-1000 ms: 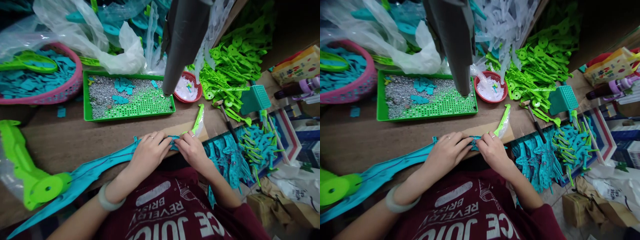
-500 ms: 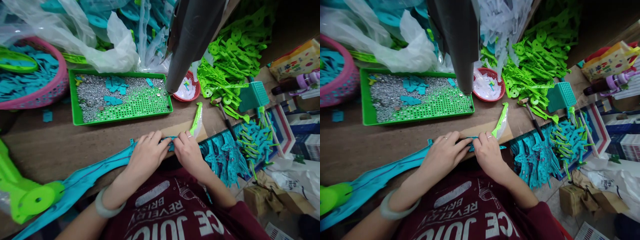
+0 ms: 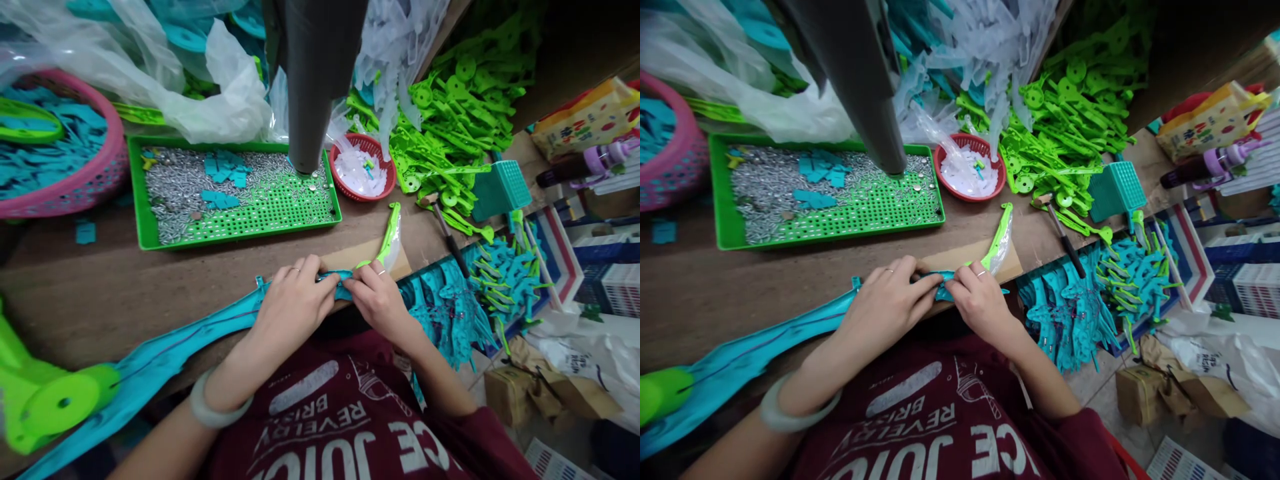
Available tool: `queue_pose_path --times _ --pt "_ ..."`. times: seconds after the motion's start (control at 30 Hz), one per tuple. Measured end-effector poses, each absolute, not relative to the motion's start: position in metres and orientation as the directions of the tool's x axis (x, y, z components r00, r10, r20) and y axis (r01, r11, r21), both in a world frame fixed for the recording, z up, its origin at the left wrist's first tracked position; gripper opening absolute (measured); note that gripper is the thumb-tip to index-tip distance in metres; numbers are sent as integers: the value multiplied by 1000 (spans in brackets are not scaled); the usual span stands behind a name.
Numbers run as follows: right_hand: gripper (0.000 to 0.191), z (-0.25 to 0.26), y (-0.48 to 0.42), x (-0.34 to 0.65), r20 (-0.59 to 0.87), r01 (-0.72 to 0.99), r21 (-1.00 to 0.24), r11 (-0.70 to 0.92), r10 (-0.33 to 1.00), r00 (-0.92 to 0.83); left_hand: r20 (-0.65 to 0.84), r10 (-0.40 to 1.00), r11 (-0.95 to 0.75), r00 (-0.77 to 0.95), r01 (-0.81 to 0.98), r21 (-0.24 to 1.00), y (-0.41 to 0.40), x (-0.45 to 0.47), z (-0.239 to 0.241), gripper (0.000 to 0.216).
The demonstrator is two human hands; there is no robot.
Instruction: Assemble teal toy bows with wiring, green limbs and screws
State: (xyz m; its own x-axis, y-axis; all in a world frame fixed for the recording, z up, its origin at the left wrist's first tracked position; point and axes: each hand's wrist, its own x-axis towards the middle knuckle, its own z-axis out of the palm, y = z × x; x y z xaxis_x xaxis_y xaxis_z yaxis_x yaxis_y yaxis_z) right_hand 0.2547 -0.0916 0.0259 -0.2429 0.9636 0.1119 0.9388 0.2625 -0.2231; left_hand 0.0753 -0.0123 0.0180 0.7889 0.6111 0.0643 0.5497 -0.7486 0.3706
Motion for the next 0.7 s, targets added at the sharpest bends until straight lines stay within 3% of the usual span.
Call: queue_pose_path --times 0.17,0.47,0.7 --pt "31 30 -98 258 38 940 -187 285 958 -283 110 613 -733 782 512 448 -10 74 13 20" --pt "29 41 -111 250 8 938 -152 312 949 -314 116 627 -723 770 519 457 -11 75 13 18" --pt "20 27 -111 245 310 959 -62 278 918 -246 98 614 -728 783 514 453 -10 74 14 19"
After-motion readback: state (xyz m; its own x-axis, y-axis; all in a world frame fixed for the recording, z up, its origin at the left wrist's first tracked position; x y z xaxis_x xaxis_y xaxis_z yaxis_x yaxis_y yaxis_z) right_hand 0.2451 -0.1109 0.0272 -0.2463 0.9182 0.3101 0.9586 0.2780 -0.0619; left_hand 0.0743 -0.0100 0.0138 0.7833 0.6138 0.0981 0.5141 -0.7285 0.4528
